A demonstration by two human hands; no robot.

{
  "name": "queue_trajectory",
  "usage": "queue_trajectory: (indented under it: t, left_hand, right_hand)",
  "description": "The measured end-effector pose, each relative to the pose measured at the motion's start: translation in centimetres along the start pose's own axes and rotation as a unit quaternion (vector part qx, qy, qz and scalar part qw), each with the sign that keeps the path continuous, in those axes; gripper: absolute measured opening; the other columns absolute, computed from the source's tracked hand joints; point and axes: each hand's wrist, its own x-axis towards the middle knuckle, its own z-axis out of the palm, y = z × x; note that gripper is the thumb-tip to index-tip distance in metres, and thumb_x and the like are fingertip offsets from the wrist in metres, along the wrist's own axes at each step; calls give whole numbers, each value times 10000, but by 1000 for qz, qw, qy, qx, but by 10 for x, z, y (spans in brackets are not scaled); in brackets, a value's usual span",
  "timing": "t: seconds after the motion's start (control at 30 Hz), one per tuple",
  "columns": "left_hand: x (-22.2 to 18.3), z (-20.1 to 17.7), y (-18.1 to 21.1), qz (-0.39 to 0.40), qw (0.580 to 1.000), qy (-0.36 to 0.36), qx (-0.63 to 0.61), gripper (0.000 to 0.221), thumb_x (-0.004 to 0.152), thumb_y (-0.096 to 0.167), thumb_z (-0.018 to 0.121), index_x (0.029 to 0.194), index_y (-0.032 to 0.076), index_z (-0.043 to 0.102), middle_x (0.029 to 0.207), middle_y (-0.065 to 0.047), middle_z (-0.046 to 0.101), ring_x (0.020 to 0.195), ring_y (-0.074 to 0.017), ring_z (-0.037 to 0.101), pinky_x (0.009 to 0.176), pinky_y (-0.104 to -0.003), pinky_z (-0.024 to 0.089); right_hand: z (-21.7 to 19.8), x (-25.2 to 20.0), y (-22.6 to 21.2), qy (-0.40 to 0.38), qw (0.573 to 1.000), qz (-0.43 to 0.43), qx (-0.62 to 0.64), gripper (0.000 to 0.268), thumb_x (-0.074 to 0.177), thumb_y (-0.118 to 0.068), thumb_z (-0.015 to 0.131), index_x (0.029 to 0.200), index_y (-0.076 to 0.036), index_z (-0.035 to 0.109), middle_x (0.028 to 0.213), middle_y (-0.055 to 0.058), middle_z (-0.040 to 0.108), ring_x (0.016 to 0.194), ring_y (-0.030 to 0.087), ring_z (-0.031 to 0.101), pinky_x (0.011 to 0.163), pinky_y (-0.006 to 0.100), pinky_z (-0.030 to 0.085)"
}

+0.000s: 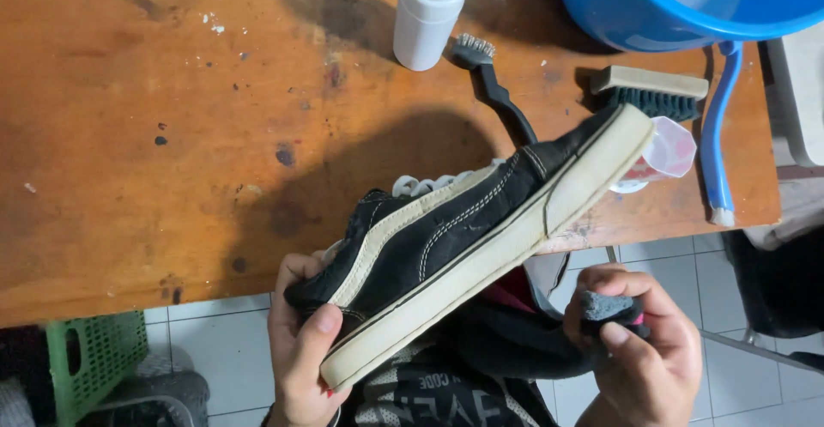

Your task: Cleaning the white midsole and sole edge of a black sneaker using a small scrubbing tool and cleaning solution at a workbench.

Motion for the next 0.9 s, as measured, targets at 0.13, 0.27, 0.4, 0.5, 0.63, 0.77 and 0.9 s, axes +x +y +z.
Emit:
queue_trajectory:
  t: [0.13,0.27,0.4,0.5,0.63,0.77,0.9]
  left_hand:
    - [-2,-2,3,-8,1000,2,1,337,869,289,700,947,75,450,913,-89,509,853,-187,505,766,-331,391]
    - [-1,0,5,33,998,50,-21,383,864,275,726,993,46,447,969,-119,528,842,-241,567,643,-409,535]
    - [-2,3,3,25,997,67,-21,400,866,286,741,1009,36,463,990,-140,557,772,-274,633,486,-530,673]
    - [-1,11,0,32,997,77,-1,416,835,301,749,950,42,443,945,-128,527,759,-228,571,460,-491,653]
    - [-2,4,-9,42,992,80,88,387,818,351,702,912,92,430,869,-51,494,776,-135,484,678,-256,388]
    - [-2,9,-8,14,996,84,24,444,801,340,785,970,65,480,1035,-121,564,819,-265,627,447,-532,679]
    - [0,16,-8,36,993,95,56,421,806,358,741,928,71,459,937,-97,545,673,-233,611,406,-456,663]
  right_hand:
    - [10,30,3,-42,998,44,10,196,854,-141,542,956,26,558,1484,320,530,572,200,516,531,321,396]
    - [29,53,8,1,997,73,39,88,883,-71,488,946,-35,538,1543,249,520,583,200,531,547,289,457]
    - [42,63,10,-16,994,50,94,72,892,-88,478,953,-53,494,1600,298,425,564,186,528,501,303,434]
    - [29,46,7,-18,991,50,120,91,891,-65,477,971,-27,498,1486,349,518,550,221,512,525,336,442]
    - [29,48,15,-65,982,79,159,110,912,-71,489,991,-16,540,1523,358,469,553,222,522,544,314,442]
    - [35,67,28,-75,951,128,272,165,915,-65,486,1065,-3,514,1036,208,515,597,234,536,521,344,435]
    - [34,59,16,-65,943,122,302,133,915,-84,516,1018,0,526,1455,305,488,587,236,524,481,339,393]
